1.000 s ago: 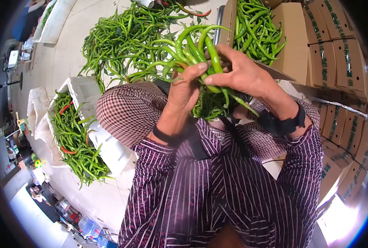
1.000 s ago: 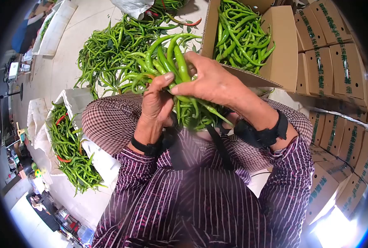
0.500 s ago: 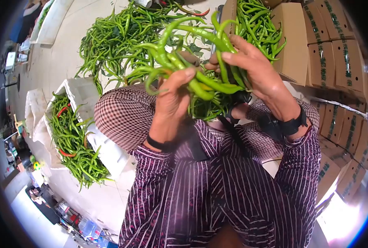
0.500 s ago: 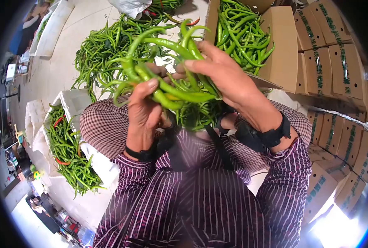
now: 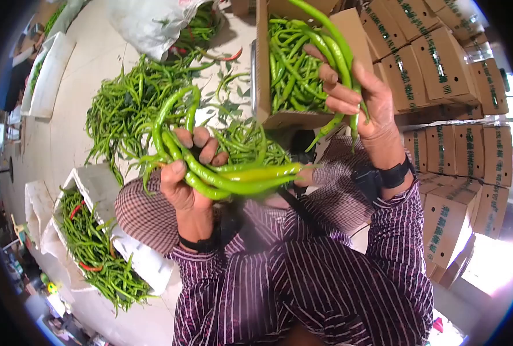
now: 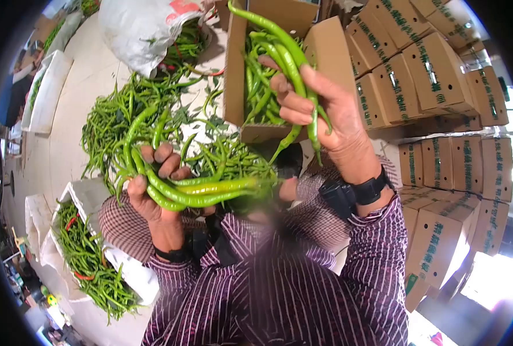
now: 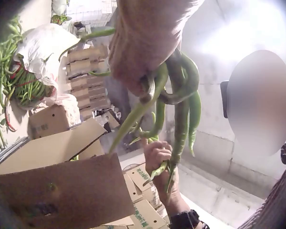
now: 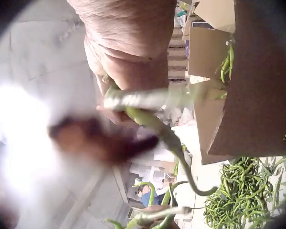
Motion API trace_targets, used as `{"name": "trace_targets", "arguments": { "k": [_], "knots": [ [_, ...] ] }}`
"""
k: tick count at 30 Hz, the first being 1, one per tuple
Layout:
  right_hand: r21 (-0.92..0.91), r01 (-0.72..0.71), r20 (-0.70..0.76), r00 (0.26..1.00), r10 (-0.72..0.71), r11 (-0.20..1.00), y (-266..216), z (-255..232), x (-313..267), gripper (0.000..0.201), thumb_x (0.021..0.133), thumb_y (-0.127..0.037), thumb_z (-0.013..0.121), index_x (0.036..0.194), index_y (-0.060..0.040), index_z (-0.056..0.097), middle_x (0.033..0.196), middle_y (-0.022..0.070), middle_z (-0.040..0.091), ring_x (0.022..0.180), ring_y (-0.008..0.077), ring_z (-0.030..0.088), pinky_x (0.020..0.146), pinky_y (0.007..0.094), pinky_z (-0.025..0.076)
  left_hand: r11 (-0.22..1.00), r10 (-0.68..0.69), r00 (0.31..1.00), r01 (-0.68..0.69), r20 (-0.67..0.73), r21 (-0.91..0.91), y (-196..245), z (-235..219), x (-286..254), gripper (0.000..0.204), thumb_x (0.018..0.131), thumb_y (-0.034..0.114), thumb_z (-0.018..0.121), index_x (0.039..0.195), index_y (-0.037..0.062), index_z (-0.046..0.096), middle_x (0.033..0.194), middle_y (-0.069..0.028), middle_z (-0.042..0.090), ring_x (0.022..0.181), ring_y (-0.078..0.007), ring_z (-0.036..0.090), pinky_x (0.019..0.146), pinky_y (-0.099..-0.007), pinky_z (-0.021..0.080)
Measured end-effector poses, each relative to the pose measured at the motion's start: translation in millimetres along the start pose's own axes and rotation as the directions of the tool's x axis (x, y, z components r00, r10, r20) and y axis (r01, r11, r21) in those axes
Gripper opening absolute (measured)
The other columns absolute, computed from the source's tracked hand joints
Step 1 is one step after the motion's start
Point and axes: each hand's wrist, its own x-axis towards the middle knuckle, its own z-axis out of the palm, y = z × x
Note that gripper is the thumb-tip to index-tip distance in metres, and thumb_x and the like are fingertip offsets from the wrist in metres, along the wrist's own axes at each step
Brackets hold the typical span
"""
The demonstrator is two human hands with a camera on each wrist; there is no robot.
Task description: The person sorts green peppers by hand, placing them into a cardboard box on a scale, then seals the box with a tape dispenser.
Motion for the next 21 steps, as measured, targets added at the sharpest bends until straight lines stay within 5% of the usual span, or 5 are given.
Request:
{"name": "trace_targets", "arguments": {
  "k": [11, 15, 17, 19, 21],
  "knots": [
    [-0.392, 0.125, -0.337, 0.902, -0.269, 0.911, -76.1, -0.4, 33.4, 0.026, 0.094, -0.014, 0.056, 0.109, 0.0064, 0.052, 0.089, 0.0077, 0.053, 0.065, 0.0085, 0.048, 0.059, 0.0244, 0.047, 0.998, -0.059, 0.995, 0.058, -0.079, -0.016, -7.3, -0.7, 0.3, 0.038, 0.072, 0.016, 0.067, 0.106, 0.007, 0.051, 0.093, -0.0064, 0.042, 0.077, -0.0175, 0.043, 0.069, -0.0331, 0.042],
    [-0.822, -0.246, -0.447, 0.837, -0.316, 0.513, -76.5, -88.4, 57.9, 0.038, 0.088, -0.037, 0.067, 0.108, -0.0046, 0.061, 0.089, -0.0016, 0.063, 0.079, 0.0096, 0.058, 0.073, 0.0225, 0.046, 0.994, -0.067, 0.998, 0.065, -0.021, -0.09, -8.9, -14.6, 3.4, 0.047, 0.073, 0.014, 0.065, 0.116, 0.0052, 0.049, 0.101, -0.0097, 0.047, 0.084, -0.0189, 0.047, 0.073, -0.0351, 0.044],
    [-0.915, -0.173, -0.343, 0.808, -0.479, 0.364, -35.1, -29.1, 54.9, 0.046, 0.09, -0.038, 0.064, 0.115, 0.0001, 0.06, 0.099, 0.0029, 0.066, 0.087, 0.0111, 0.06, 0.079, 0.0241, 0.046, 0.992, -0.066, 0.995, 0.057, -0.076, -0.111, -8.4, -11.9, 2.9, 0.05, 0.074, 0.012, 0.065, 0.12, 0.0042, 0.049, 0.103, -0.0104, 0.048, 0.085, -0.0189, 0.048, 0.074, -0.0339, 0.044],
    [-0.963, -0.119, -0.167, 0.968, -0.189, 0.244, -13.9, 6.9, 39.7, 0.051, 0.093, -0.037, 0.057, 0.126, 0.0011, 0.057, 0.116, 0.0121, 0.064, 0.098, 0.0146, 0.061, 0.081, 0.027, 0.048, 0.994, -0.095, 0.994, 0.092, -0.057, -0.059, -8.5, -16.6, 5.1, 0.047, 0.076, 0.015, 0.068, 0.118, 0.0072, 0.049, 0.101, -0.0077, 0.046, 0.085, -0.0162, 0.045, 0.078, -0.0333, 0.043],
    [-0.955, -0.182, -0.185, 0.983, 0.009, 0.236, 10.2, 51.9, 22.7, 0.043, 0.09, -0.031, 0.062, 0.12, 0.0004, 0.061, 0.11, 0.0119, 0.066, 0.093, 0.0161, 0.063, 0.076, 0.0273, 0.049, 0.989, -0.116, 0.992, 0.111, -0.04, -0.094, -12.6, -20.4, 8.5, 0.047, 0.076, 0.014, 0.068, 0.118, 0.0063, 0.048, 0.102, -0.0089, 0.047, 0.087, -0.0177, 0.046, 0.081, -0.0338, 0.045]
  ]
}}
